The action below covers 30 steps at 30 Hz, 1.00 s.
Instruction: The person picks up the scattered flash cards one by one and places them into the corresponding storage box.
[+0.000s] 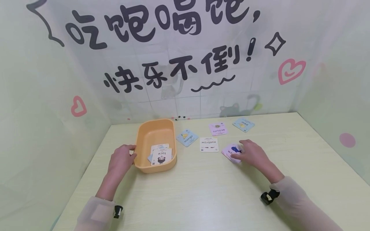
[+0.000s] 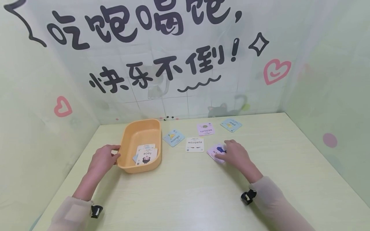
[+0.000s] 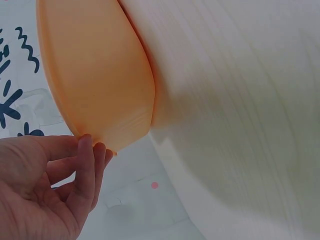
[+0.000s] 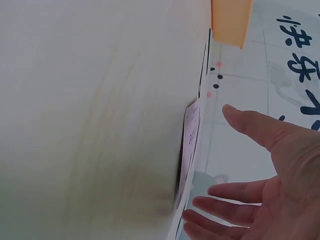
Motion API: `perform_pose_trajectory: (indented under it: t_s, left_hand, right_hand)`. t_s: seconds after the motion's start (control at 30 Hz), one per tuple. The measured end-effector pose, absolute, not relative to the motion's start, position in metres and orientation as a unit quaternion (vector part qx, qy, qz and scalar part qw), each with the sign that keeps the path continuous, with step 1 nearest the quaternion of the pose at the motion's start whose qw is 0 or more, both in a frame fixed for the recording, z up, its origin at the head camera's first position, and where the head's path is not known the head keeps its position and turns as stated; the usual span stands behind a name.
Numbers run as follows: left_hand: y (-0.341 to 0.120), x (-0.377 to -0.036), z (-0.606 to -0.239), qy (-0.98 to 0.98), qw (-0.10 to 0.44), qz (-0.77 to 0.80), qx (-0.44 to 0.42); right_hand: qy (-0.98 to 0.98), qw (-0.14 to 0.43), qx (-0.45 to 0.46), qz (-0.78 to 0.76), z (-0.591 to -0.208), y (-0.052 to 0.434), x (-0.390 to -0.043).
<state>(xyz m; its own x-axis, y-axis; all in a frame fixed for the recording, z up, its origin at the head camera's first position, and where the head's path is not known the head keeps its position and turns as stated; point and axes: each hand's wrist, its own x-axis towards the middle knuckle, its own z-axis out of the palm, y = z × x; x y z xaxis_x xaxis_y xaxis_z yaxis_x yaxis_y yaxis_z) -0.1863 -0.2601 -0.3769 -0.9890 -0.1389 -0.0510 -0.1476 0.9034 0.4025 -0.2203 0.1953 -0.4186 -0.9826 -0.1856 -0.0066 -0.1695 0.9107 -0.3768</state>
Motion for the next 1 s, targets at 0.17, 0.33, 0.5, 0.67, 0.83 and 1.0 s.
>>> perform_pose_trajectory:
  t_s: [0.17, 0.33, 0.5, 0.67, 0.83, 1.0]
  left_hand:
    - [-0.26, -0.186, -0.377, 0.976, 0.011, 0.206, -0.072]
    - [-0.26, -0.186, -0.377, 0.976, 0.012, 0.206, -0.073]
    - [-0.26, -0.186, -0.377, 0.976, 0.011, 0.207, -0.073]
    - [-0.26, -0.186, -0.377, 0.976, 0.011, 0.206, -0.072]
    - [-0.259, -0.187, -0.377, 0.975, 0.011, 0.21, -0.074]
    - [-0.259, -0.186, -0.377, 0.975, 0.011, 0.212, -0.072]
  right_hand:
    - [0.98, 0.038, -0.085, -0.178, -0.417, 0.197, -0.218]
    - [0.98, 0.053, -0.078, -0.173, -0.417, 0.197, -0.219]
    - [0.984, 0.064, -0.079, -0.148, -0.419, 0.195, -0.222]
    - [0.987, 0.071, -0.076, -0.123, -0.421, 0.19, -0.223]
    - [0.989, 0.076, -0.06, -0.111, -0.42, 0.184, -0.223]
    - [0.99, 0.083, -0.051, -0.105, -0.417, 0.18, -0.222]
